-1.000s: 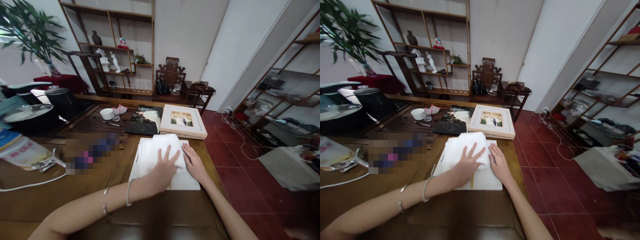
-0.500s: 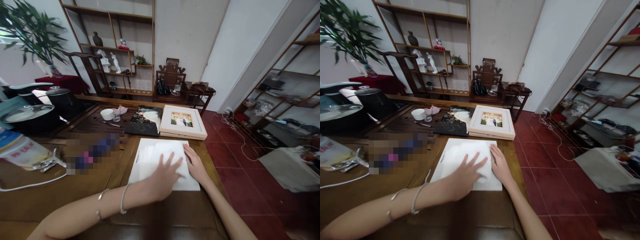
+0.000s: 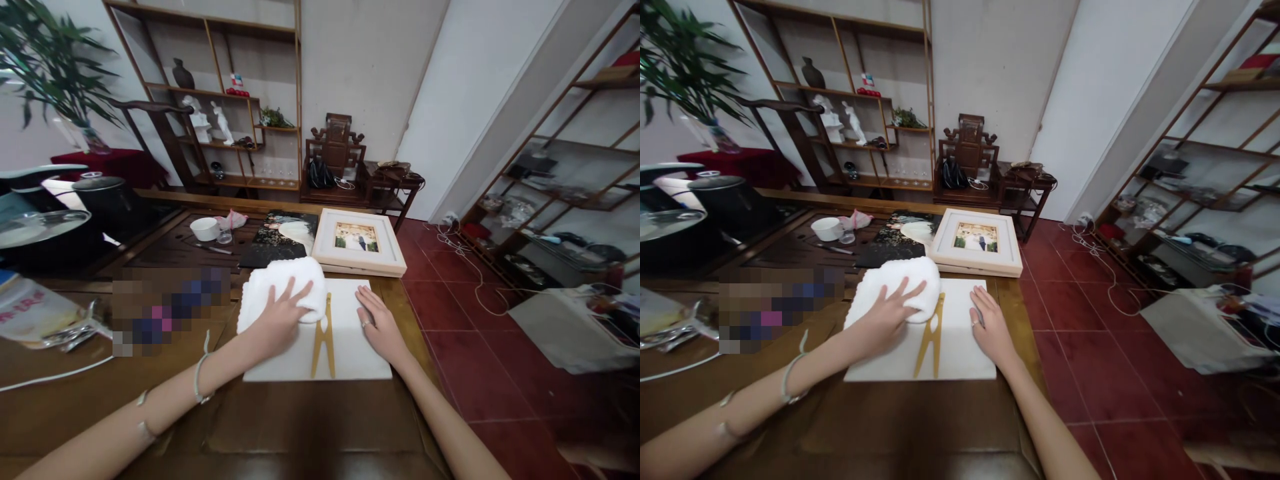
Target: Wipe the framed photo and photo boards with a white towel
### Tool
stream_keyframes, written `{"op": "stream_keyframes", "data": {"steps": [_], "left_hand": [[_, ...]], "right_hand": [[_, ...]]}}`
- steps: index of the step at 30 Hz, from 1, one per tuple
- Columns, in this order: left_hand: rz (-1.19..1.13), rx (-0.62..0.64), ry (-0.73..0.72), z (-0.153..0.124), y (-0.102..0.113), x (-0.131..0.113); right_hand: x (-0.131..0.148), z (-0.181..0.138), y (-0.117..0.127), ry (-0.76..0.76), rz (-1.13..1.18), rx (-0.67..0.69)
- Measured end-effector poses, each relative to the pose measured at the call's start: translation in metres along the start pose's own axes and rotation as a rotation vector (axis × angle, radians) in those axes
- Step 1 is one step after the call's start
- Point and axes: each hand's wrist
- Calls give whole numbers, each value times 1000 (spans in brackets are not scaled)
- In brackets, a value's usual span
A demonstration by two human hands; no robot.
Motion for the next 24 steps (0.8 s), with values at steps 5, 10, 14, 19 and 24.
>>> {"op": "stream_keyframes", "data": {"steps": [5,10,14,19,24], "left_hand": [[17,32,-55,-41,-1,-8],[-17,268,-212,-85,14,-50],[65,176,-215,-74,8,-61],[144,-77,-226,-1,-11,-49],[194,-172,-292,37,-20,-72]], "right_hand": [[-1,1,-2,8,-10,-19],[-3,1,-4,14,-32,-33],[-3,1,-4,19,-23,-36],[-1,2,-1,13,41,-37],[-6,2,6,-169,323,-249]]}}
Point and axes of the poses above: each hand's wrist, its own z-axis towards the middle knuckle, its own y-axis out of the back of the hand, x = y × z, and after that the axes turned 2 degrees about -y, right-handed
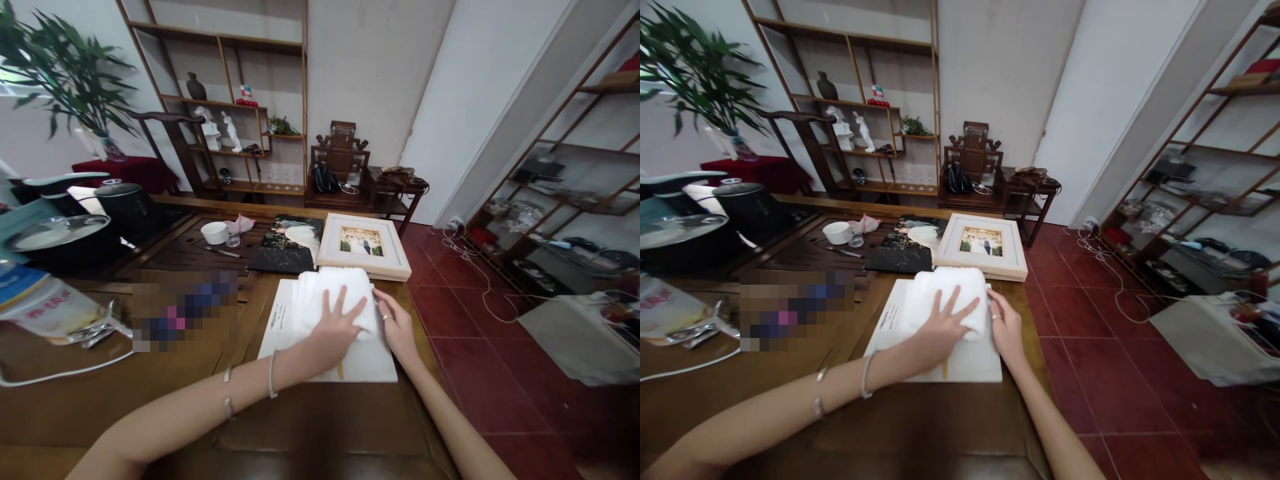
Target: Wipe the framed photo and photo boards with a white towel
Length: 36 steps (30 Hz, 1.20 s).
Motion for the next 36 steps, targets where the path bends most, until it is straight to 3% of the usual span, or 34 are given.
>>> {"op": "stream_keyframes", "data": {"steps": [3,6,8,12,15,17,21,26,32,36], "left_hand": [[-14,-30,-148,-19,8,-31],[-81,-99,-255,-59,15,-52],[-107,-127,-270,-84,16,-53],[-144,-81,-155,-119,14,-27],[-145,80,69,-137,14,1],[-102,127,236,-150,17,16],[-7,80,370,-178,28,28],[-79,-33,356,-194,32,23],[-163,-154,412,-193,24,28],[-195,-187,410,-212,21,36]], "right_hand": [[-2,2,1,-121,202,-110],[-1,2,0,-134,326,-75],[0,1,-1,-110,303,-56],[6,-2,0,-33,108,-22],[12,-5,0,143,-124,31],[19,-10,-3,310,-275,136],[44,-24,-13,514,-508,461],[64,-41,-30,525,-708,715],[58,-48,-36,624,-846,699],[55,-55,-40,754,-938,643]]}}
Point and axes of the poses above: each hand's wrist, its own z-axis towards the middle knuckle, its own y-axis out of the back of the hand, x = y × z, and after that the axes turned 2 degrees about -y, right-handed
